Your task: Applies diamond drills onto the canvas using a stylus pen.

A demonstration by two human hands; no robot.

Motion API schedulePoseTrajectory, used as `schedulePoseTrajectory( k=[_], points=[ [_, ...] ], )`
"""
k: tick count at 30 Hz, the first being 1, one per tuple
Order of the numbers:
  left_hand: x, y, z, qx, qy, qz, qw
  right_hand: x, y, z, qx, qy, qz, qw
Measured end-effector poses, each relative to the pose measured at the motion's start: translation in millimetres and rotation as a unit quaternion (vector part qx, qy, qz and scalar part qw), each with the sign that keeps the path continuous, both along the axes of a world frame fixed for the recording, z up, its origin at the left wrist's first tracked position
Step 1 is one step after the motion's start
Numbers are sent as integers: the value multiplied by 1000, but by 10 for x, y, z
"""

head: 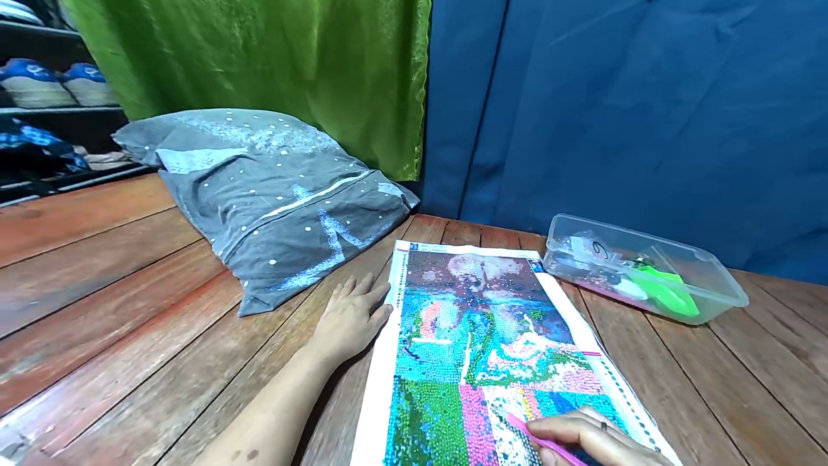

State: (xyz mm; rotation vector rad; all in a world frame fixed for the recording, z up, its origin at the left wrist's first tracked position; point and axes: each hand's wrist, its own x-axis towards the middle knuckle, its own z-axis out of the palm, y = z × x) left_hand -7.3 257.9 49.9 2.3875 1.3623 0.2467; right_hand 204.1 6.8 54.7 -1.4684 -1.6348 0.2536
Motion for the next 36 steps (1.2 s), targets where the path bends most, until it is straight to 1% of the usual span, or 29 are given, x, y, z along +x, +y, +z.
schedulePoseTrajectory(
  k=[4, 7, 16, 23, 36],
  points=[
    [-9, 2, -19, 9, -9, -3, 1000, -16, 5, -38, 17, -58, 6, 998],
    [-7, 4, -14, 3, -10, -2, 1000, -22, 2, -48, 18, -74, 5, 997],
    [4, -15, -22, 13, -12, -3, 1000, -25, 19, -68, 17, -78, 9, 997],
    [6, -21, -19, 13, -8, -5, 1000, -15, 37, -65, -3, -48, 6, 999],
    [18, -45, -5, 17, 0, -5, 1000, -9, 51, -81, -14, -46, 10, 999]
  ],
)
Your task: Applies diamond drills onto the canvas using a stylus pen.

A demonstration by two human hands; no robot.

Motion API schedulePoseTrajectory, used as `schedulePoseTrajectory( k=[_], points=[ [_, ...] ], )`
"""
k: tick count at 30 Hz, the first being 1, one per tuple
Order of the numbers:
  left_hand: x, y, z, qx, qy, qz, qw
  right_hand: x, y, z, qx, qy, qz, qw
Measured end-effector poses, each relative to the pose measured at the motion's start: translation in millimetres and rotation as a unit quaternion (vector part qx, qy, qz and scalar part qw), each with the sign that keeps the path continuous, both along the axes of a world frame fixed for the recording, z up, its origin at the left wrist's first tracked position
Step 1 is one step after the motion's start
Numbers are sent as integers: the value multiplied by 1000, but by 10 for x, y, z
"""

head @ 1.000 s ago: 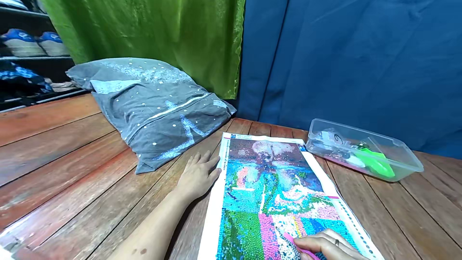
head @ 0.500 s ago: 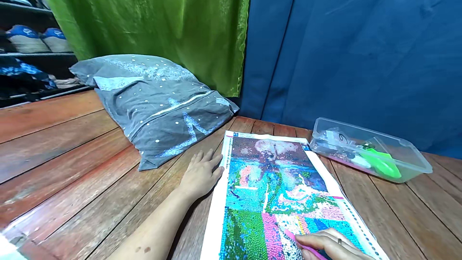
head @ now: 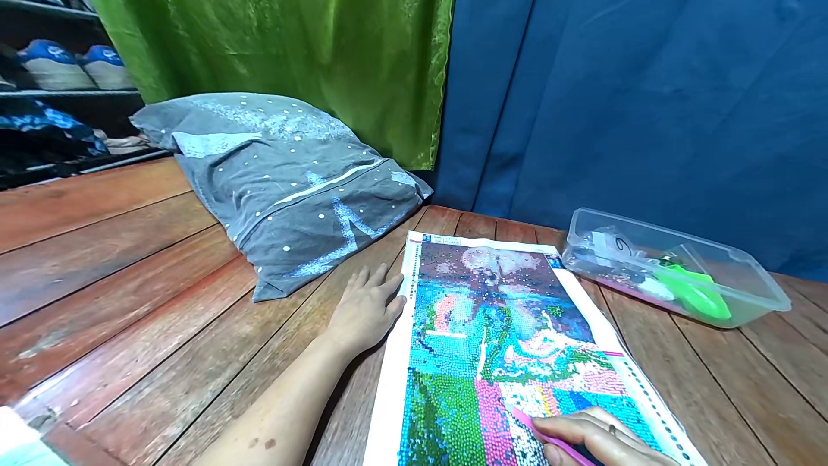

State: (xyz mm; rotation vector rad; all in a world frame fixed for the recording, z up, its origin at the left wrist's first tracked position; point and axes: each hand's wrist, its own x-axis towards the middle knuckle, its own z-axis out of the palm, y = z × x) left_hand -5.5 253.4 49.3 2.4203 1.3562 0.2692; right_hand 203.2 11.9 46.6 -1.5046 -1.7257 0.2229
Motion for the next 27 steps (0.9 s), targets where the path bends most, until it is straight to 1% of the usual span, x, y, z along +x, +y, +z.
schedulePoseTrajectory(
  k=[11, 20, 27],
  points=[
    [18, -19, -17, 15, -3, -1, 1000, 2, 5, 8, -9, 3, 4, 1000],
    [29, -36, -3, 7, 6, 0, 1000, 1, 12, 7, -7, -2, 3, 1000],
    [32, -22, -7, 5, 8, -2, 1000, 0, 9, 28, 1, 21, 4, 1000]
  ],
)
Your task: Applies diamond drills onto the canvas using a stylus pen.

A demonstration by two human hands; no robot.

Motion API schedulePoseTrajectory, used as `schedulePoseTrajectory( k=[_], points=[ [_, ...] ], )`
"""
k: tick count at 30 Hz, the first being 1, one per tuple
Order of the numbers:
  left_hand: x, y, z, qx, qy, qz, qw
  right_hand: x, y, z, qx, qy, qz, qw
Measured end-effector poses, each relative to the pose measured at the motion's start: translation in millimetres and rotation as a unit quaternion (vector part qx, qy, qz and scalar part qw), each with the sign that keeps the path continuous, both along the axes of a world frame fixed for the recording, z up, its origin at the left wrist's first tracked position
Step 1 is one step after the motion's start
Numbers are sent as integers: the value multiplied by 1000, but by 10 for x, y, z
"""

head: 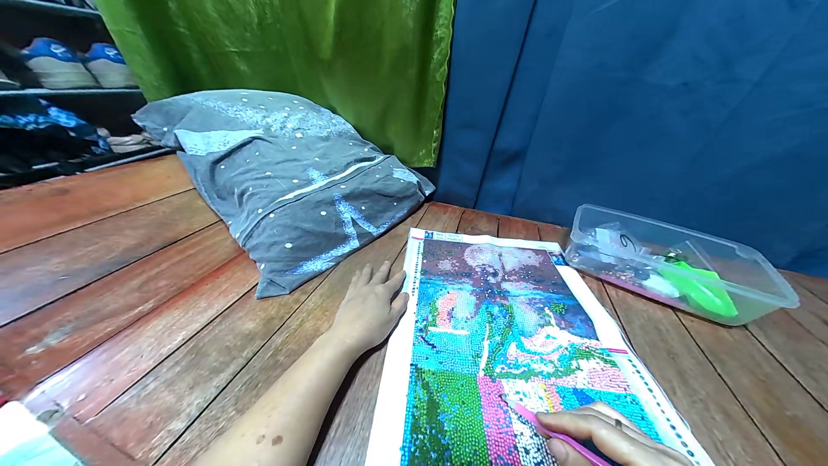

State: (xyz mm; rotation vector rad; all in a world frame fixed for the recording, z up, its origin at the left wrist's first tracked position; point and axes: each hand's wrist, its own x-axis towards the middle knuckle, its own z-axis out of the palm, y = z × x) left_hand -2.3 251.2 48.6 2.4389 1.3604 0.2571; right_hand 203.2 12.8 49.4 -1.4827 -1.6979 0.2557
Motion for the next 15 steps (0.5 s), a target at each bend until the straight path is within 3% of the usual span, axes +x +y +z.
schedulePoseTrajectory(
  k=[15],
  points=[
    [1, -6, 0, 3, -7, 2, 1000, -7, 8, -4, -11, -4, 10, 1000]
  ],
)
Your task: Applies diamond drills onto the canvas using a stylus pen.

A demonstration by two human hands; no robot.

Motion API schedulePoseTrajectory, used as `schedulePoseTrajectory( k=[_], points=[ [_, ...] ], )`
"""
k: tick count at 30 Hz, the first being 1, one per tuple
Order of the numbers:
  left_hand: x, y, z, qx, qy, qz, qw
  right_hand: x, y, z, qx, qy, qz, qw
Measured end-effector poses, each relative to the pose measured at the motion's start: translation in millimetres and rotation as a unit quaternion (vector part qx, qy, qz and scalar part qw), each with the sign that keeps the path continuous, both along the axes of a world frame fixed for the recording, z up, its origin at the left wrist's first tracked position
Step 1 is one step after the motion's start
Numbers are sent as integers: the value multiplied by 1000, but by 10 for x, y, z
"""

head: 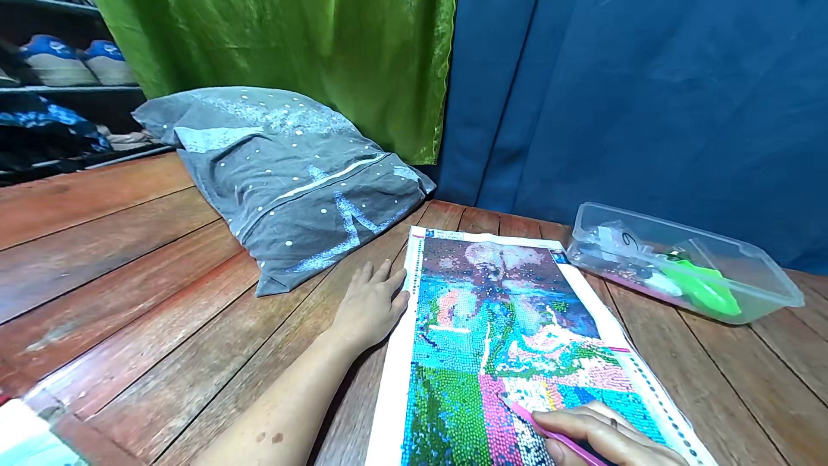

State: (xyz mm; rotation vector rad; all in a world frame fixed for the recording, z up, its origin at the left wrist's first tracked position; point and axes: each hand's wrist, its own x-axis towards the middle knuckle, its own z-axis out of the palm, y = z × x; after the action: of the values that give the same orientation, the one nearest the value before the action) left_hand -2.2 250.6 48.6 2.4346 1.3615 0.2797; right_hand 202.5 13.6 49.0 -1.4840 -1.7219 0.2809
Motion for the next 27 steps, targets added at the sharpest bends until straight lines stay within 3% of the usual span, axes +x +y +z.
schedulePoseTrajectory(
  k=[27],
  points=[
    [6, -8, 4, 0, 1, 2, 1000, -26, 6, -6, 4, -19, 7, 1000]
  ],
)
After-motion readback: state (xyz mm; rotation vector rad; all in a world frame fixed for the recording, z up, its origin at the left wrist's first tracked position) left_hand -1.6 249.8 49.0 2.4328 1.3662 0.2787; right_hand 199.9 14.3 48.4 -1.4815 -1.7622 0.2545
